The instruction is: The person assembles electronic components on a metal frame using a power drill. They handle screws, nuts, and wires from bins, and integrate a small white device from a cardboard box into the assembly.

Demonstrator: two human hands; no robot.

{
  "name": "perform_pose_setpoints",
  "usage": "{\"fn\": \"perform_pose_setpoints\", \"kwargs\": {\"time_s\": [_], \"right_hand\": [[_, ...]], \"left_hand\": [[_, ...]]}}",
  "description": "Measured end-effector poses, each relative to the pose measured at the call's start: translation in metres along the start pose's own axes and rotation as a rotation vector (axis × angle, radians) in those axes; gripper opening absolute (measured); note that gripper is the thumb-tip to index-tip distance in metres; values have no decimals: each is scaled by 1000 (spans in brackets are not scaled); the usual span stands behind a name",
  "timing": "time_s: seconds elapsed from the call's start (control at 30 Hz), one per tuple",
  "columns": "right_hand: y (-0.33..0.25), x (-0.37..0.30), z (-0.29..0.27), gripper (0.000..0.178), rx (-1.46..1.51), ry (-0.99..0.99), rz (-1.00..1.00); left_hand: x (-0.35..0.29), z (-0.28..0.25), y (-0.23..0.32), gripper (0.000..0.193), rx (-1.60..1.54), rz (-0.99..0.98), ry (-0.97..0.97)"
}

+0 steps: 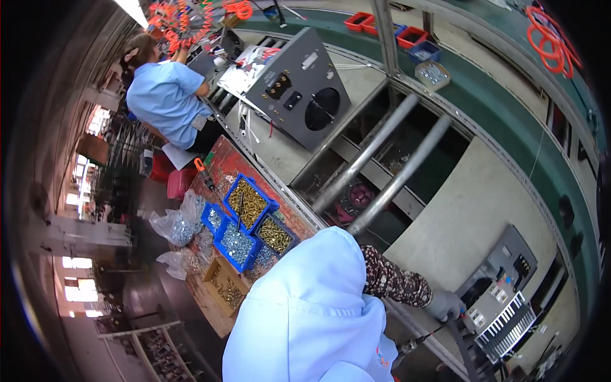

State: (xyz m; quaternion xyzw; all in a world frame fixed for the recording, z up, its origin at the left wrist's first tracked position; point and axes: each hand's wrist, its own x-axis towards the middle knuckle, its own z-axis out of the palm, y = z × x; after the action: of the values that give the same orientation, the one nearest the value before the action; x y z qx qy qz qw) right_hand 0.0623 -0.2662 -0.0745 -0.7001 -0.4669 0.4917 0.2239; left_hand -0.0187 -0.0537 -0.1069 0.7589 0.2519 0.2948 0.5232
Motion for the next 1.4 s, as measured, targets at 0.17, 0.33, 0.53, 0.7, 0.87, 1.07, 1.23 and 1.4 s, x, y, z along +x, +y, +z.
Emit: {"fn": "perform_pose_setpoints", "kwargs": {"time_s": [0.17, 0.33, 0.53, 0.7, 0.87, 1.07, 1.23, 1.4], "right_hand": [[0, 13, -6, 64, -35, 11, -17], [-1, 18, -10, 64, -53, 16, -17], [-2, 16, -10, 64, -64, 25, -21], [-2, 14, -9, 63, -64, 42, -20], [-3, 12, -13, 63, -73, 40, -28], [-2, 10, -16, 63, -84, 56, -31], [-3, 3, -14, 63, -87, 70, -39], [-4, -12, -9, 63, -77, 102, -68]], "left_hand": [[10, 9, -6, 29, 10, -1, -15], [12, 11, -9, 28, 1, 17, -6], [13, 15, -13, 33, -20, -26, -9], [12, 8, -8, 27, 2, -11, -52], [11, 13, -13, 26, 7, 38, -4], [12, 14, -12, 26, -21, 9, -4], [8, 14, -8, 29, -12, -52, 9], [3, 16, -11, 29, 26, -9, 42]]}}
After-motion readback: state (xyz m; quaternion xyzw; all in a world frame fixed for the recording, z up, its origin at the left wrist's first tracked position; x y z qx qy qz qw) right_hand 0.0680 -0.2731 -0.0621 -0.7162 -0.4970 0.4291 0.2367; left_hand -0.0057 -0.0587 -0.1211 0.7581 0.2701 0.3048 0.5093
